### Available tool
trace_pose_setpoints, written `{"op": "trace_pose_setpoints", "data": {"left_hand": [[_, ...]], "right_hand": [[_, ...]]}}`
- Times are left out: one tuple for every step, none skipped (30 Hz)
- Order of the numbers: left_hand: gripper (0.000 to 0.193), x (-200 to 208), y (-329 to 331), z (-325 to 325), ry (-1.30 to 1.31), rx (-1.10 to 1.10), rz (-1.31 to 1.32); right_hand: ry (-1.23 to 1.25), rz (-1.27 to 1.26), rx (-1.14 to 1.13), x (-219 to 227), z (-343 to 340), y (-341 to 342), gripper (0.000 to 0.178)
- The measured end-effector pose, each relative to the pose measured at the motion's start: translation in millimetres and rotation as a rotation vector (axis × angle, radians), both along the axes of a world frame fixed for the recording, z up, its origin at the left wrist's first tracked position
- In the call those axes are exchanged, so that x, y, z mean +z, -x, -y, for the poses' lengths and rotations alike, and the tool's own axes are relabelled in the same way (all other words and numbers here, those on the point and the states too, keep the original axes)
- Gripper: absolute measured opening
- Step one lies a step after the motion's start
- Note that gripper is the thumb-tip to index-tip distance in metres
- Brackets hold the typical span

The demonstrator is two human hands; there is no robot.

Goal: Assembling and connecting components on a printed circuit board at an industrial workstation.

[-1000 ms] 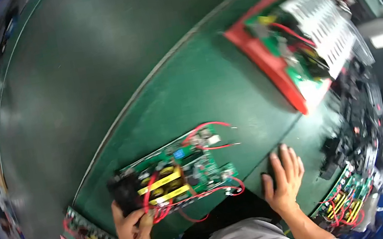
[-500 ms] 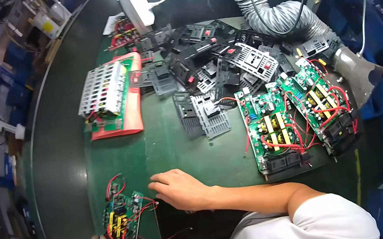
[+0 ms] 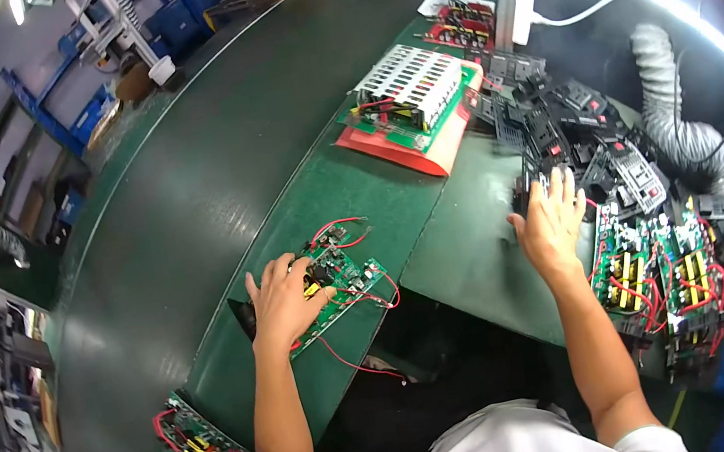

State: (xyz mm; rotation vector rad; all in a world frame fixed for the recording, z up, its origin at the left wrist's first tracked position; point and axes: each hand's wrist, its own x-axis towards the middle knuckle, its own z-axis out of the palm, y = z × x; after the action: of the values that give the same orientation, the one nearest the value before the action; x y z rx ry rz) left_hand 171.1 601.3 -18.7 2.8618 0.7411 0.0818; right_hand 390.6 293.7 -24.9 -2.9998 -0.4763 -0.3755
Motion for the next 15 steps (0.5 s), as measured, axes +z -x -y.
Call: {"op": "trace_pose_setpoints", "data": {"left_hand": [[0.058, -3, 1, 0, -0.021, -0.009, 0.003], [0.058, -4, 2, 1, -0.007, -0.007, 0.020], [0.058, -2, 0, 1, -0.004, -0.007, 0.031], [0.059, 0, -5, 1, -0.002, -0.014, 0.045], [0.058, -3, -3, -1, -0.030, -0.032, 0.077], [0.057, -6, -2, -5, -0.005, -0.009, 0.048], [0.057, -3, 1, -5, 0.015, 0.009, 0.018], [0.057, -4, 9, -9, 0.009, 0.035, 0.021], [0.056, -1, 17, -14, -0.004, 0.066, 0.022], [0.057, 2, 27, -19, 0.009, 0.091, -0.005], [0.058, 9, 37, -24, 0.020, 0.127, -0.037], [0.063, 18, 42, -27, 0.056, 0.157, -0.098], [0.063, 20, 41, -30, 0.051, 0.162, -0.098], [0.064, 22, 42, -32, 0.051, 0.128, 0.054], [0.064, 28, 46, -34, 0.042, 0.103, 0.207]], "right_hand": [[0.014, -0.003, -0.014, -3, 2, 2, 0.059], [-0.004, 0.029, -0.009, -7, 4, 0, 0.048], [-0.026, 0.159, 0.015, -19, 11, -4, 0.043], [-0.072, 0.258, 0.070, -26, 15, -8, 0.038], [-0.114, 0.356, 0.122, -29, 22, -12, 0.033], [-0.203, 0.226, 0.088, -15, 19, -16, 0.021], [-0.377, 0.266, -0.027, -10, 15, -21, 0.015], [-0.491, 0.319, 0.017, -4, 17, -28, 0.014], [-0.609, 0.373, 0.066, 3, 17, -33, 0.013], [-0.774, 0.217, 0.083, 18, 10, -28, 0.013], [-0.938, 0.050, 0.110, 37, 4, -20, 0.013], [-1.055, -0.066, 0.179, 45, 2, -18, 0.014], [-1.130, -0.152, 0.271, 49, -1, -18, 0.014], [-1.242, -0.325, 0.324, 51, -8, -15, 0.015], [-1.351, -0.509, 0.388, 54, -19, -10, 0.015]]}}
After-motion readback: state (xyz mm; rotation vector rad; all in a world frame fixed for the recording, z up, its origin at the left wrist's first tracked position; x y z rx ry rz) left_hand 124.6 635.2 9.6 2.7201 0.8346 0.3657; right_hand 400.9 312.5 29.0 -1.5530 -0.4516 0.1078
